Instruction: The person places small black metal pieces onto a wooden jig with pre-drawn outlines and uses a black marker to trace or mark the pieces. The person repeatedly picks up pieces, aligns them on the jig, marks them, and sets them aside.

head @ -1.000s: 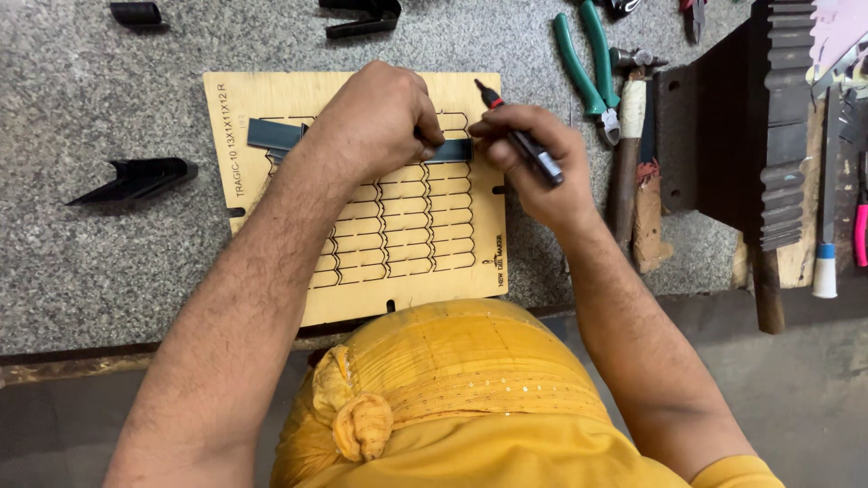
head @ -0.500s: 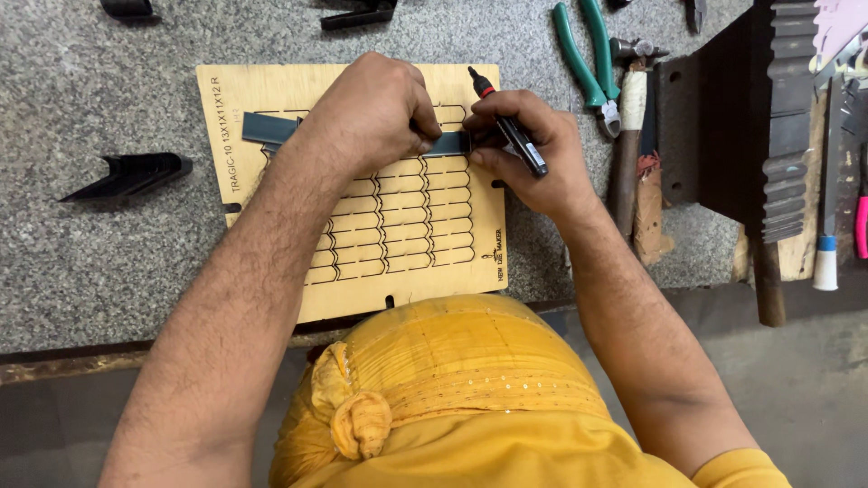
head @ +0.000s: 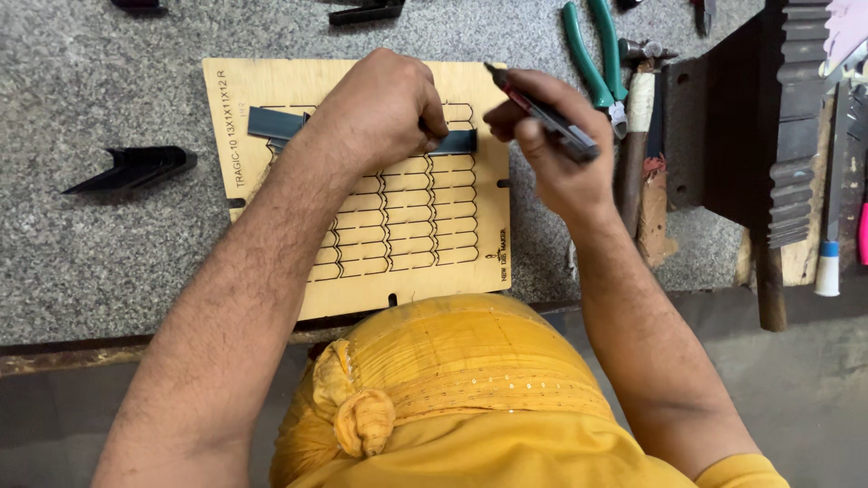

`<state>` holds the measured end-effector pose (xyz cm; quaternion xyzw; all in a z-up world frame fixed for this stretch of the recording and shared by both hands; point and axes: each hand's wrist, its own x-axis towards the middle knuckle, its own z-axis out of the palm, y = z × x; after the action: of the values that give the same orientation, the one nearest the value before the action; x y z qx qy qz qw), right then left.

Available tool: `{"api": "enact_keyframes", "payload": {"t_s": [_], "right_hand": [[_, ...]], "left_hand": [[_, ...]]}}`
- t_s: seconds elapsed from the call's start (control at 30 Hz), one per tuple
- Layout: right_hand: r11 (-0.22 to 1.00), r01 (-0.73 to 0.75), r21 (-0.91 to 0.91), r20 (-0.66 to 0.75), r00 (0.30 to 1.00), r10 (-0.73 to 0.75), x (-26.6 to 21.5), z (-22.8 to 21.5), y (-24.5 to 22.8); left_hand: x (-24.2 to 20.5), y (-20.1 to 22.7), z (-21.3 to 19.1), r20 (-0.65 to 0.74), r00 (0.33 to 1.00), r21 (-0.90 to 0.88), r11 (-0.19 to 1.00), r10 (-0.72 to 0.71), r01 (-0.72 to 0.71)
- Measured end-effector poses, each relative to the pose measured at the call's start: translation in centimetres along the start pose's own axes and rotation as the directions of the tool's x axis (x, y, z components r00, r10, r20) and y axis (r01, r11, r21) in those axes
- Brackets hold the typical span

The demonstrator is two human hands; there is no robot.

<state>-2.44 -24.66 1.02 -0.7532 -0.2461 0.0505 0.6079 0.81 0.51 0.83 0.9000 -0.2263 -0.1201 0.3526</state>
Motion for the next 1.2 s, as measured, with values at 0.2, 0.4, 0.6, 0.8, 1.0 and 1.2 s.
{"api": "enact_keyframes", "payload": {"t_s": [0.2, 0.4, 0.6, 0.8, 1.0, 1.2], "right_hand": [[0.994, -0.084, -0.075, 0.027, 0.996, 0.086, -0.7, 0.1, -0.3], [0.974, -0.189, -0.128, 0.033, 0.98, 0.194, -0.3, 0.3, -0.6], [0.986, -0.12, -0.115, 0.084, 0.988, 0.13, -0.1, 0.1, 0.0], [0.984, -0.09, -0.152, 0.101, 0.989, 0.106, -0.1, -0.2, 0.4], [0.988, -0.112, -0.105, 0.081, 0.989, 0.121, 0.1, 0.1, 0.3], [0.985, -0.067, -0.162, 0.093, 0.992, 0.083, -0.1, -0.2, 0.7]], "left_hand": [[0.1, -0.2, 0.1, 0.004, 1.0, -0.022, 1.0, 0.011, -0.011], [0.2, -0.4, 0.2, -0.006, 0.999, 0.005, 0.999, 0.046, -0.046], [0.2, -0.2, 0.5, -0.004, 1.0, 0.01, 1.0, -0.009, 0.009], [0.3, -0.3, 0.5, -0.011, 1.0, 0.022, 1.0, 0.018, -0.017], [0.3, -0.5, 0.5, -0.019, 0.999, 0.039, 0.998, 0.044, -0.043], [0.3, -0.5, 0.5, -0.02, 0.999, 0.04, 0.998, 0.049, -0.048]]}}
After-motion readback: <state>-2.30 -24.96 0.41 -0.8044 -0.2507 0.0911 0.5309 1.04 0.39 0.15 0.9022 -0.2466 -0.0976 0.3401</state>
